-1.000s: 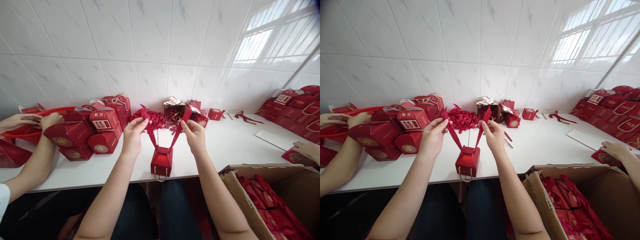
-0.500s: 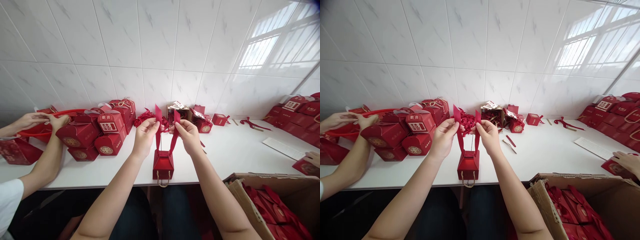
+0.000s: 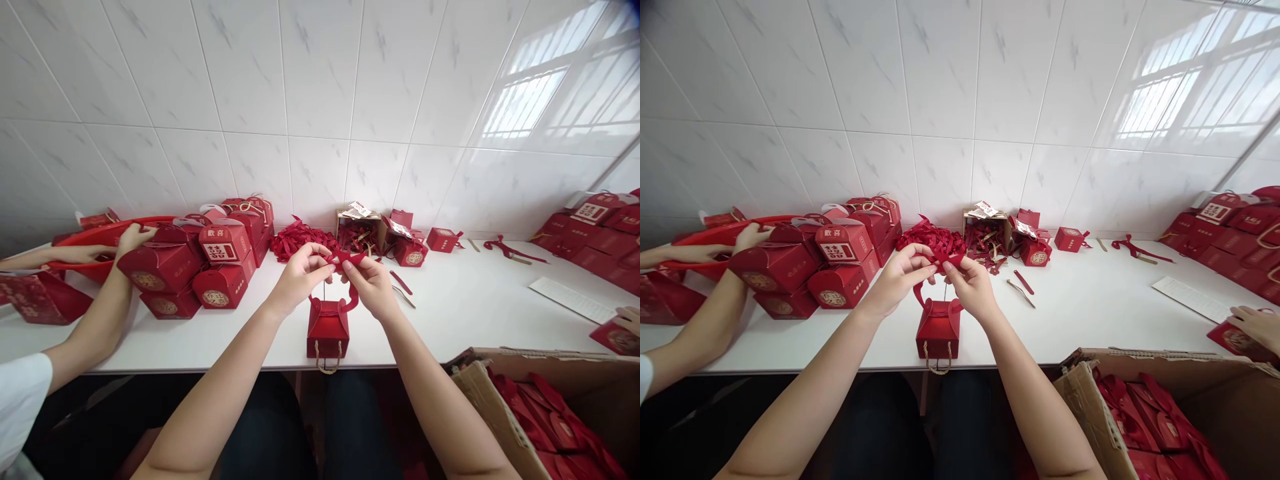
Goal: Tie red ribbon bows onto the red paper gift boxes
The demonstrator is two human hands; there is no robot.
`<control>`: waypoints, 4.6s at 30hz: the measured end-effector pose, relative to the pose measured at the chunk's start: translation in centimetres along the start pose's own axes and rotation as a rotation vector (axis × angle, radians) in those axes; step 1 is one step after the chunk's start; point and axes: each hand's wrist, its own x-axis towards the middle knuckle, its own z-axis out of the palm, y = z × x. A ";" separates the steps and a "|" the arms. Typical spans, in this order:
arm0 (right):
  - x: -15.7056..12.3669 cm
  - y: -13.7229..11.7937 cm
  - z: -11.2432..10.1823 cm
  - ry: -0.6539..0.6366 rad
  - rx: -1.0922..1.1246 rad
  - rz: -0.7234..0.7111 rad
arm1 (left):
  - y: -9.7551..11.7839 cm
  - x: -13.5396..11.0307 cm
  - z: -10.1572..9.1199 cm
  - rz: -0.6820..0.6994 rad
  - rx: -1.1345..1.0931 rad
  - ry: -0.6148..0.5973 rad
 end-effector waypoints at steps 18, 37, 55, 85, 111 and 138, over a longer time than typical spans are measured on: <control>-0.4 1.8 -1.5 -0.158 -0.628 -0.561 | -0.1 -0.7 -0.5 -0.034 -0.024 0.000; -11.5 10.3 -10.9 0.426 -0.651 0.512 | -11.6 -6.3 -11.4 -0.203 0.603 0.336; -8.2 7.8 -0.6 -0.187 -0.413 0.400 | -12.7 -4.7 -3.4 -0.121 0.348 0.072; -8.6 8.9 -3.1 -0.085 -0.076 0.536 | -12.8 -4.6 -7.3 -0.522 0.425 -0.097; -7.9 4.7 1.6 -0.048 -0.269 0.369 | -9.8 -7.1 -0.5 -0.002 0.561 0.036; -7.7 4.0 -1.0 -0.388 -0.457 0.257 | -8.5 -6.7 -4.3 0.110 0.737 -0.259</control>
